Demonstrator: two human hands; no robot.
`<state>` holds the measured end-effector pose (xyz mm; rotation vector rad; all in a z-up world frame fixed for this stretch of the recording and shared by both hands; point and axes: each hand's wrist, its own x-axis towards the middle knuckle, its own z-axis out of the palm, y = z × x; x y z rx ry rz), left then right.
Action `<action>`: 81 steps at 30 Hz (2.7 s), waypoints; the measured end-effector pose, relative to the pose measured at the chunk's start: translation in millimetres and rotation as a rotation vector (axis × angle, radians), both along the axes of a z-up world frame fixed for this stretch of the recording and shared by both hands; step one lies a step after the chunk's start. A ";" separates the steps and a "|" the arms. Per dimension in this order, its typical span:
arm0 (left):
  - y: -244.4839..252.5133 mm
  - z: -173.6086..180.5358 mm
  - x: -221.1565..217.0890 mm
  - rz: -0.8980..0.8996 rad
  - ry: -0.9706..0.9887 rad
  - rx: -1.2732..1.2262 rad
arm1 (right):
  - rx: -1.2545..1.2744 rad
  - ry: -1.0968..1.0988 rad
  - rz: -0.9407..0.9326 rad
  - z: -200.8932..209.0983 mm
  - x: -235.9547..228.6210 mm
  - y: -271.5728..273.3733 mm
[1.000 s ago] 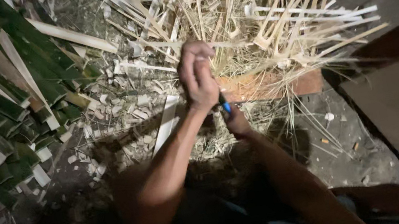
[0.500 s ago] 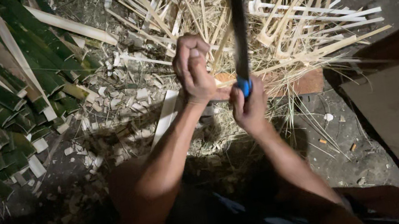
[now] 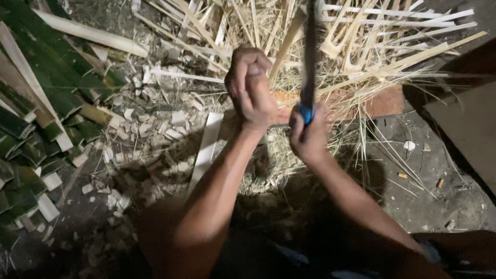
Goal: The person splits bamboo stalks into thin strips using a machete. They repeatedly position the bamboo on a wooden block and strike it to produce narrow strips, then later hollows out a bamboo segment by scraping the interior.
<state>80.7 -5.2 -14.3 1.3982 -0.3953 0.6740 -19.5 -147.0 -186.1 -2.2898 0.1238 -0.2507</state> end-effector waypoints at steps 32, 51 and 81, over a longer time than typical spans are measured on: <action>36.5 15.2 -2.7 -0.226 0.164 0.011 | 0.668 0.304 0.102 84.8 -110.6 -24.4; 47.8 23.6 -26.7 -0.157 0.129 0.072 | 0.142 0.286 -0.035 19.5 -88.9 13.8; 58.5 39.2 -13.0 0.114 -0.090 0.502 | 0.562 0.400 0.067 93.0 -94.6 21.4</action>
